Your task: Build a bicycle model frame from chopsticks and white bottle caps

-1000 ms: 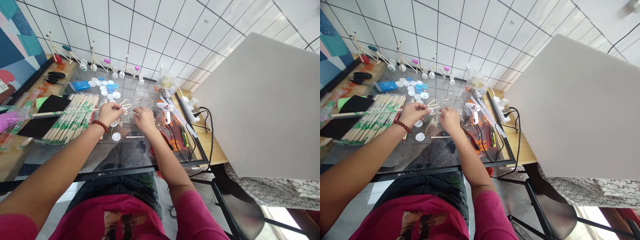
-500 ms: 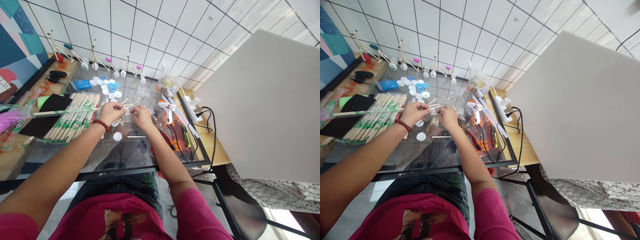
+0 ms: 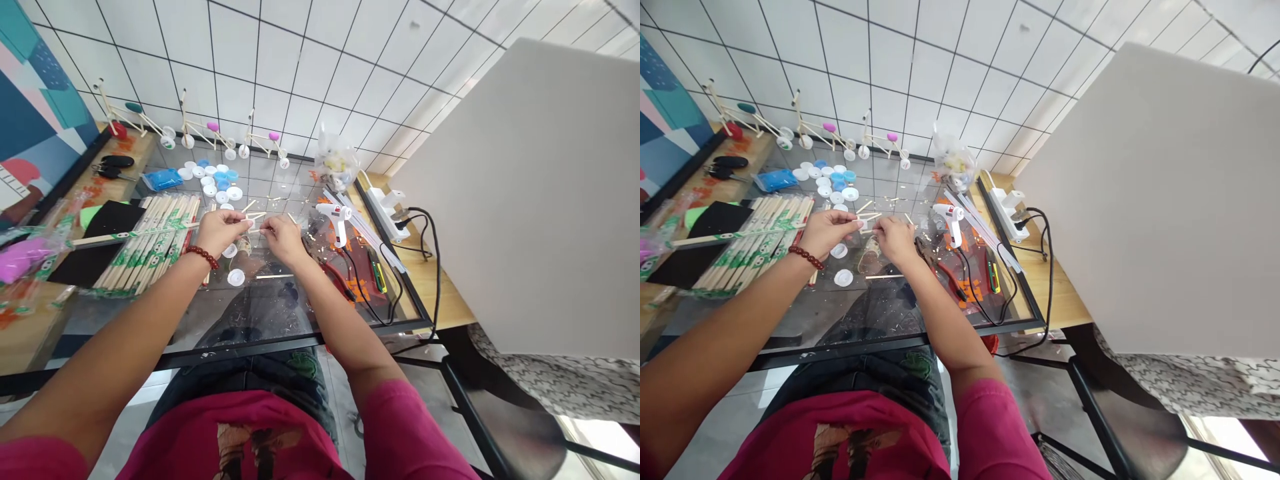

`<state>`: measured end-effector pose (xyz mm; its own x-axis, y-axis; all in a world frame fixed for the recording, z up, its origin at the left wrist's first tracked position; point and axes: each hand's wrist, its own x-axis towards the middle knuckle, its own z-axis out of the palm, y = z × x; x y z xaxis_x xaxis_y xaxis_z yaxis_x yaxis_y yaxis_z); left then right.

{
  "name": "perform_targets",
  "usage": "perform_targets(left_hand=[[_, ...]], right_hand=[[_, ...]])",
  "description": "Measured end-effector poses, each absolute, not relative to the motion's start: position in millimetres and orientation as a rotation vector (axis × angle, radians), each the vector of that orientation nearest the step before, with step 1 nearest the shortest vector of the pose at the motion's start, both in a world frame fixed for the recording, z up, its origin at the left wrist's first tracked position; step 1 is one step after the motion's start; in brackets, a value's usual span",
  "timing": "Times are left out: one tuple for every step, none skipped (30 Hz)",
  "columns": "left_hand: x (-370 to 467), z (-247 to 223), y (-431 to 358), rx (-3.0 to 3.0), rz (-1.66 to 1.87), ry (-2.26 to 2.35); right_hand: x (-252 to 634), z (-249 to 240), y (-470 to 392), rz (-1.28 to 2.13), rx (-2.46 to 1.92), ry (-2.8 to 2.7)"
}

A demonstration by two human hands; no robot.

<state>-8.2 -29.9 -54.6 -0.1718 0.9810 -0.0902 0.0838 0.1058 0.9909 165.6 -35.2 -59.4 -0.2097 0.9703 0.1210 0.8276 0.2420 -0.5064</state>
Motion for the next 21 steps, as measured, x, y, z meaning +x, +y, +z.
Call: perform_targets(left_hand=[[-7.9, -53.8, -30.4, 1.116, 1.212, 1.445], [-7.6, -52.8, -31.0, 1.114, 1.212, 1.444], [-7.2, -51.7, -31.6, 1.112, 1.21, 1.444], [-6.8, -50.6, -32.2, 1.109, 1.207, 1.445], [-6.5, -49.7, -32.8, 1.105, 1.203, 1.448], [-6.3, -48.9, -33.1, 1.1, 1.199, 1.45], [-6.2, -48.6, -33.1, 1.096, 1.195, 1.451], [-6.3, -48.6, -33.0, 1.091, 1.194, 1.452], [-6.4, -48.9, -32.6, 1.089, 1.193, 1.453], [-6.7, -49.6, -32.1, 1.092, 1.193, 1.453], [-7.0, -50.3, -31.5, 1.098, 1.194, 1.454], [-7.3, -51.1, -31.1, 1.108, 1.193, 1.457], [-7.5, -51.7, -30.7, 1.12, 1.19, 1.462], [-7.7, -52.0, -30.6, 1.13, 1.186, 1.467], [-7.7, -52.2, -30.6, 1.137, 1.184, 1.472], [-7.7, -52.2, -30.8, 1.141, 1.182, 1.475], [-7.7, -52.1, -31.0, 1.143, 1.181, 1.477], [-7.7, -52.2, -31.1, 1.145, 1.181, 1.479], [-7.9, -52.4, -31.1, 1.147, 1.181, 1.476], [-8.2, -53.0, -30.9, 1.149, 1.182, 1.471], [-8.6, -53.8, -30.6, 1.152, 1.183, 1.467]], right_hand=[[165.8, -60.6, -35.1, 0.476, -1.633, -2.099], [166.0, -61.8, -35.3, 0.484, -1.624, -2.092], [166.1, -62.9, -35.6, 0.49, -1.62, -2.084], [166.2, -63.7, -36.1, 0.495, -1.623, -2.077], [166.1, -64.3, -36.7, 0.501, -1.632, -2.069], [166.1, -64.7, -37.4, 0.507, -1.643, -2.062], [165.9, -64.8, -38.0, 0.512, -1.655, -2.054], [165.8, -64.8, -38.4, 0.515, -1.664, -2.046], [165.7, -64.8, -38.7, 0.518, -1.67, -2.04], [165.6, -64.8, -38.9, 0.52, -1.673, -2.036], [165.6, -64.8, -38.8, 0.522, -1.675, -2.033], [165.6, -65.0, -38.7, 0.523, -1.676, -2.029], [165.6, -65.3, -38.4, 0.525, -1.677, -2.026], [165.7, -65.7, -38.0, 0.526, -1.677, -2.024], [165.9, -66.2, -37.6, 0.527, -1.676, -2.023], [166.1, -66.8, -37.2, 0.529, -1.672, -2.022], [166.3, -67.3, -36.9, 0.531, -1.668, -2.022], [166.6, -67.7, -36.7, 0.536, -1.662, -2.021], [166.9, -67.9, -36.6, 0.54, -1.655, -2.02], [167.1, -67.9, -36.6, 0.545, -1.646, -2.018], [167.3, -67.6, -36.8, 0.55, -1.637, -2.017]])
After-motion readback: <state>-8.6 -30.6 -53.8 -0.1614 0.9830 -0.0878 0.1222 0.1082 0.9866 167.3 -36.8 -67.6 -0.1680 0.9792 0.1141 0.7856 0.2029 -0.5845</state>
